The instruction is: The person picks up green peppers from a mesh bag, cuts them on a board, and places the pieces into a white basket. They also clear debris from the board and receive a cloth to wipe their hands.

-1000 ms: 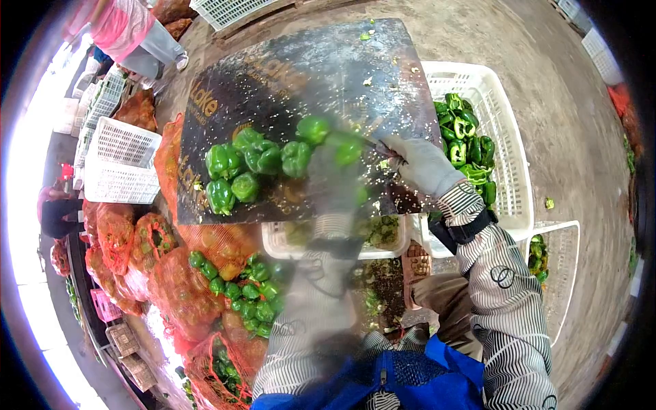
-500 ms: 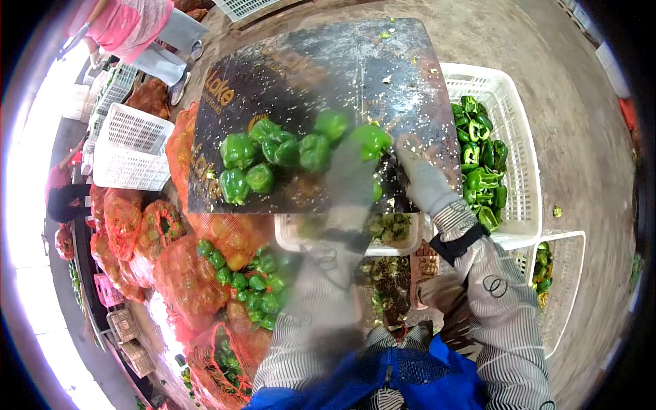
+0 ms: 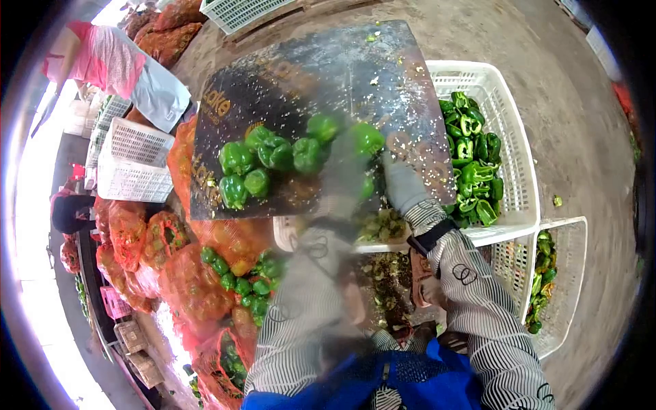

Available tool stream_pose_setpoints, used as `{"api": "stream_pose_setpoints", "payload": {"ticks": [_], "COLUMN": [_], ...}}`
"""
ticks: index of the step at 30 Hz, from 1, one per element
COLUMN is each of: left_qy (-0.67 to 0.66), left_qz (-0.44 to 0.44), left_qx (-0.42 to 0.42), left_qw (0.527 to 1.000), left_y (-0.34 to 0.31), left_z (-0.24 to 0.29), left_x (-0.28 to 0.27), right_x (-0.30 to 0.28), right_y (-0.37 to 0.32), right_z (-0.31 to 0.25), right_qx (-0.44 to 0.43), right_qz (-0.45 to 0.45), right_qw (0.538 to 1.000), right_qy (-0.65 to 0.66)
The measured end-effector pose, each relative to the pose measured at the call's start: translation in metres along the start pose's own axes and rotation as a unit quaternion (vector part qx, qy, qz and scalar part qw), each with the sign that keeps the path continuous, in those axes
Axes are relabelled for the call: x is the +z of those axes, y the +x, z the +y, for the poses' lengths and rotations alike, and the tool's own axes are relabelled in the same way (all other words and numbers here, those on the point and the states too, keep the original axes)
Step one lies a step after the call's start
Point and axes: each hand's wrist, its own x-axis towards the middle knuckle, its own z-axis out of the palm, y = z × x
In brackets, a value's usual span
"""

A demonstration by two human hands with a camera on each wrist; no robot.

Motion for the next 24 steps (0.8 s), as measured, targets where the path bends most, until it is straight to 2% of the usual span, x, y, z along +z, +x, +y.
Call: {"api": "stream_pose_setpoints", "payload": {"ticks": [1, 2, 3, 4, 6, 7, 8, 9, 10, 12, 13, 16, 17, 18, 20, 21, 22, 24], "left_qy": [-0.009, -0.018, -0.005, -0.003, -0.088, -0.045, -0.042, 0.112, 0.26, 0.328, 0.252, 0.207, 0.225, 0.226, 0.133, 0.227, 0.226, 0.075], "left_qz": [0.007, 0.019, 0.049, 0.051, -0.023, -0.069, -0.069, 0.006, 0.078, 0.016, -0.097, -0.124, -0.132, -0.134, -0.016, -0.081, -0.081, 0.061], "left_qx": [0.047, 0.1, 0.134, 0.13, -0.041, -0.057, -0.057, 0.023, 0.104, 0.07, -0.065, -0.085, -0.132, -0.133, -0.129, -0.104, -0.107, -0.116], "left_qw": [0.999, 0.995, 0.99, 0.99, 0.995, 0.995, 0.995, 0.993, 0.957, 0.942, 0.961, 0.967, 0.956, 0.956, 0.983, 0.965, 0.965, 0.988], "left_y": [0.0, 0.005, -0.003, -0.003, 0.006, 0.008, 0.01, 0.014, 0.018, 0.02, 0.029, 0.021, 0.017, 0.007, -0.023, -0.026, -0.033, -0.053], "left_z": [-0.018, 0.001, 0.026, 0.025, 0.019, 0.035, 0.027, 0.015, 0.002, -0.011, -0.033, -0.029, -0.025, -0.028, -0.042, 0.006, -0.009, -0.062], "left_x": [0.012, -0.004, -0.017, -0.015, -0.012, -0.029, -0.034, -0.041, -0.049, -0.074, -0.074, -0.091, -0.089, -0.086, -0.077, -0.098, -0.093, -0.071], "right_x": [-0.001, -0.003, -0.004, -0.002, 0.005, 0.011, 0.017, 0.021, 0.025, 0.029, -0.007, -0.015, -0.015, -0.016, -0.018, -0.019, -0.017, -0.009], "right_y": [-0.006, -0.017, -0.033, -0.053, -0.087, -0.102, -0.114, -0.12, -0.122, -0.133, -0.135, -0.132, -0.128, -0.125, -0.115, -0.108, -0.101, -0.087], "right_z": [0.001, 0.004, 0.007, 0.011, 0.024, 0.03, 0.036, 0.039, 0.039, 0.04, 0.021, -0.012, -0.022, -0.033, -0.054, -0.062, -0.068, -0.083], "right_qx": [0.003, 0.0, 0.011, 0.021, 0.047, 0.046, 0.038, 0.031, 0.033, 0.086, 0.08, 0.035, 0.02, 0.021, -0.008, 0.018, 0.017, -0.012], "right_qz": [-0.001, -0.003, 0.0, -0.002, -0.014, -0.016, 0.042, 0.101, 0.101, 0.118, 0.082, 0.115, 0.125, 0.123, 0.12, 0.062, 0.059, 0.038], "right_qw": [1.0, 1.0, 0.996, 0.989, 0.991, 0.99, 0.972, 0.939, 0.937, 0.887, 0.901, 0.882, 0.898, 0.898, 0.887, 0.904, 0.905, 0.93], "right_qy": [0.022, 0.025, 0.088, 0.149, 0.128, 0.129, 0.229, 0.327, 0.332, 0.439, 0.419, 0.456, 0.422, 0.422, 0.447, 0.423, 0.422, 0.366]}}
